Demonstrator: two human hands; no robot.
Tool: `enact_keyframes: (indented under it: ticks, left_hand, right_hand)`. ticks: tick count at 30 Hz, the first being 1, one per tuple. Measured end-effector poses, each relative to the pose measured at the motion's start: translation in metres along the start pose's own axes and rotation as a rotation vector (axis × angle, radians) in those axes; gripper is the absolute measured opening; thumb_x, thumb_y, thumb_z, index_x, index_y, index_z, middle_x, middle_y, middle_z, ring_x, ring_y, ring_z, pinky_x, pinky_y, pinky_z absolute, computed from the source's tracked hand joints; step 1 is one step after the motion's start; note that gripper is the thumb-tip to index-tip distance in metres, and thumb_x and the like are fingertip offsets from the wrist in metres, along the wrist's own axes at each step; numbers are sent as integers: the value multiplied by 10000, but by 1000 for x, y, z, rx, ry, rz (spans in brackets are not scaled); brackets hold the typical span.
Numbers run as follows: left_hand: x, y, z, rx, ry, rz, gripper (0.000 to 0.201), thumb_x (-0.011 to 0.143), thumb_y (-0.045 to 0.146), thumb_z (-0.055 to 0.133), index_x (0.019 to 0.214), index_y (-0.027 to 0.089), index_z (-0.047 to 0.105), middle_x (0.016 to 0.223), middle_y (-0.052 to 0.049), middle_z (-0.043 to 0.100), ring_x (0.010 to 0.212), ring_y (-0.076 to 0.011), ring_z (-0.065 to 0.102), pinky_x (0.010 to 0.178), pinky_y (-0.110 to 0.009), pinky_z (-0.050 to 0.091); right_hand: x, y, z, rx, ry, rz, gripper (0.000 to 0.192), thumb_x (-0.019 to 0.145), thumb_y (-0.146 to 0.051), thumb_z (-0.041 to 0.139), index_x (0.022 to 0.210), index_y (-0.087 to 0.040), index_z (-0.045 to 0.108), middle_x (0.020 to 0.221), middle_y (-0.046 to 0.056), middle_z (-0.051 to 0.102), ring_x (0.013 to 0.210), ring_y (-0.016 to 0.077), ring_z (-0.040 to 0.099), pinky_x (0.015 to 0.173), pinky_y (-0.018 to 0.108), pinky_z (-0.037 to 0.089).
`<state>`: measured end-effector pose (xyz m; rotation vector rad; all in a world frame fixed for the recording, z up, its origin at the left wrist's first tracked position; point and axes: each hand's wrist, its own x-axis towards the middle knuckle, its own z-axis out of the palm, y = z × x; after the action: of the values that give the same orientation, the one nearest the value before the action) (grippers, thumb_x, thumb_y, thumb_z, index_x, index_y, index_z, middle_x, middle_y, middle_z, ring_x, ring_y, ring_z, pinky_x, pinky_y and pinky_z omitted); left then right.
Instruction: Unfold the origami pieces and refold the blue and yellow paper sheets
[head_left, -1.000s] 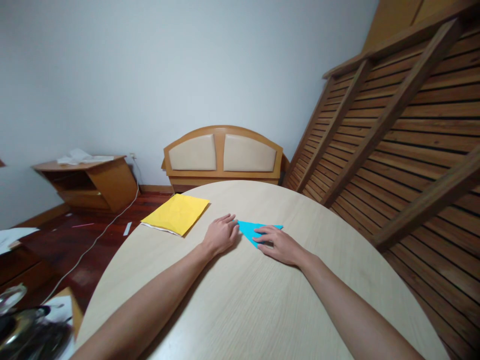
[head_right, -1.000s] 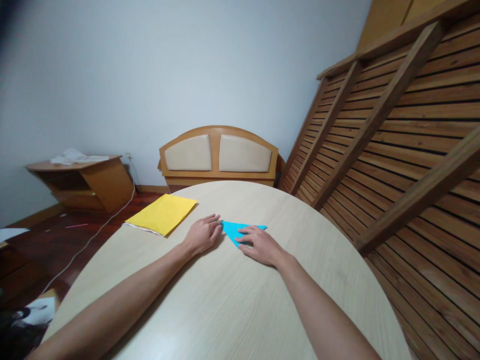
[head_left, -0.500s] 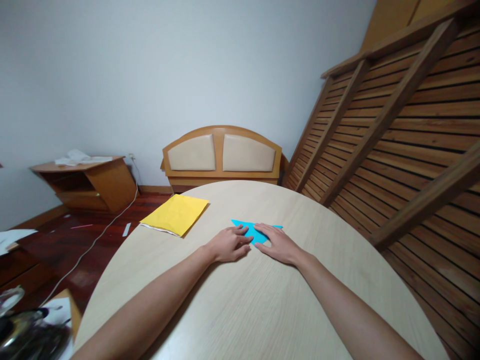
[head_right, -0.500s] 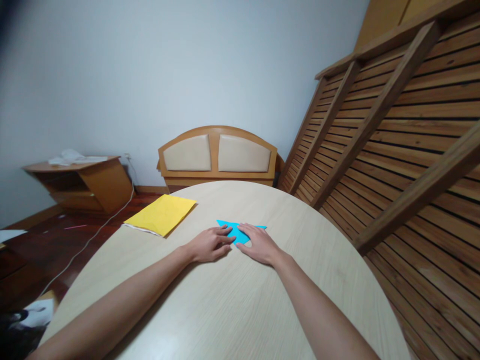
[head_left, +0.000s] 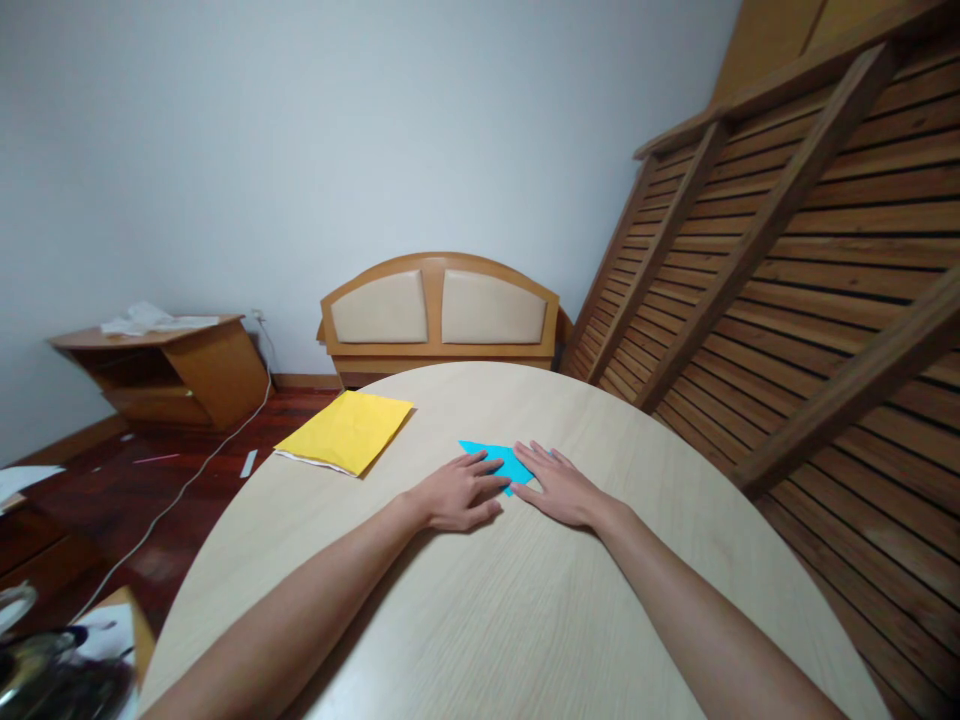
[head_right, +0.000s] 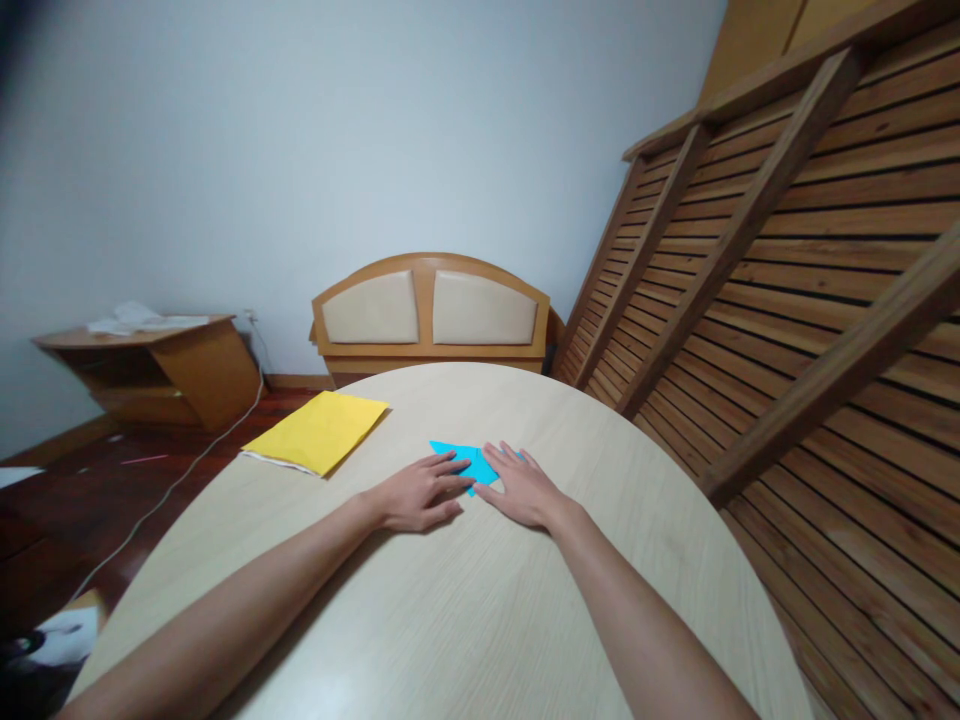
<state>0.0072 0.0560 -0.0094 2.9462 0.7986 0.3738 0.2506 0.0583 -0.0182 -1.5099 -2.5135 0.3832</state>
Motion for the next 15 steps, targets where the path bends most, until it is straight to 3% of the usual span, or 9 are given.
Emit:
enact_keyframes:
  ticks: [7, 12, 15]
  left_hand:
    - [0, 3, -2, -1, -46, -47, 496, 980, 487, 414, 1382, 219, 527, 1513, -124, 425, 1424, -335, 342, 1168, -498, 276]
    - [-1, 3, -2, -11, -48, -55, 498, 974, 497, 423, 1382, 229, 523, 1525, -110, 411, 1428, -335, 334, 1168, -501, 276]
    - [-1, 2, -1, -11, -39, -49, 498, 973, 493, 428, 1382, 226, 524, 1524, -109, 412, 1426, -334, 339, 1168, -504, 277]
  right_hand:
    - [2, 40, 4, -89, 78, 290, 638, 988, -519, 286, 1547, -212, 270, 1623, 31, 193, 1502, 275, 123, 1207, 514, 145]
    - [3, 61, 7, -96, 290, 490, 576, 984, -418, 347, 1494, -151, 375, 1580, 98, 326, 1472, 316, 235, 1177, 547, 217]
    - [5, 62, 4, -79, 464, 439, 517, 953, -322, 406, 1431, -131, 457, 1489, 140, 467, 1420, 316, 346, 1158, 540, 266]
